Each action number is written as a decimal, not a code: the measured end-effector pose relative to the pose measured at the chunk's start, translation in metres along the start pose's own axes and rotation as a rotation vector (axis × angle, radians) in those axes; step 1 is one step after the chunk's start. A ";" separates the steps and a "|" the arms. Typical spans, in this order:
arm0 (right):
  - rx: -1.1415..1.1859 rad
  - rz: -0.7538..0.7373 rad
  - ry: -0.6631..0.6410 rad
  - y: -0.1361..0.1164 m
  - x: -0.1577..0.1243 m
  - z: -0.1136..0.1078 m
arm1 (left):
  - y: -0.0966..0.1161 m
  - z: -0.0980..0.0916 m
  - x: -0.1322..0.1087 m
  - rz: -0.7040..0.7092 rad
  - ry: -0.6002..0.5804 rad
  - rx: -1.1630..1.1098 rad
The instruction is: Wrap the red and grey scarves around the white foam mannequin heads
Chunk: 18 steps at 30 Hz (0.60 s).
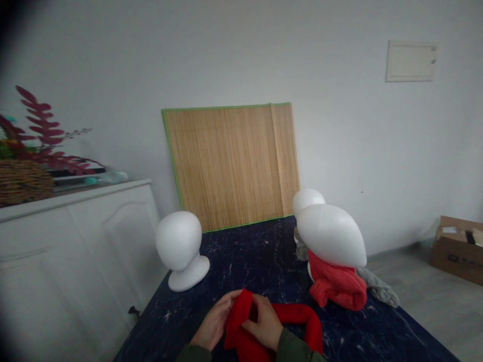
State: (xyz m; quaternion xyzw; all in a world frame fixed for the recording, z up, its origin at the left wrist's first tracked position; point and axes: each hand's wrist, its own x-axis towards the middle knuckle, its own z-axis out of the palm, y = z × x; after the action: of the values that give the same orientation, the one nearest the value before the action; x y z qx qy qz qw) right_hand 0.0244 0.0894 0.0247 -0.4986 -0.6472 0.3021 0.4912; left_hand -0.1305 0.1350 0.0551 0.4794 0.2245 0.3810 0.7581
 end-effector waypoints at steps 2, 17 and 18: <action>-0.081 -0.008 -0.040 -0.002 -0.004 -0.006 | -0.004 -0.006 0.001 -0.017 0.012 0.152; 1.129 0.507 0.227 -0.003 0.008 0.001 | 0.019 -0.069 0.018 0.539 0.793 1.063; 1.200 0.552 0.212 -0.004 0.009 -0.001 | 0.027 -0.088 0.020 0.538 0.926 1.180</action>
State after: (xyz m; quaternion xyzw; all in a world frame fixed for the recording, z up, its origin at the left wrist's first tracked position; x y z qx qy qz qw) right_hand 0.0239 0.0962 0.0321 -0.3131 -0.1638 0.6737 0.6491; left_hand -0.1903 0.2065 0.0416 0.6324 0.5578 0.5297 0.0911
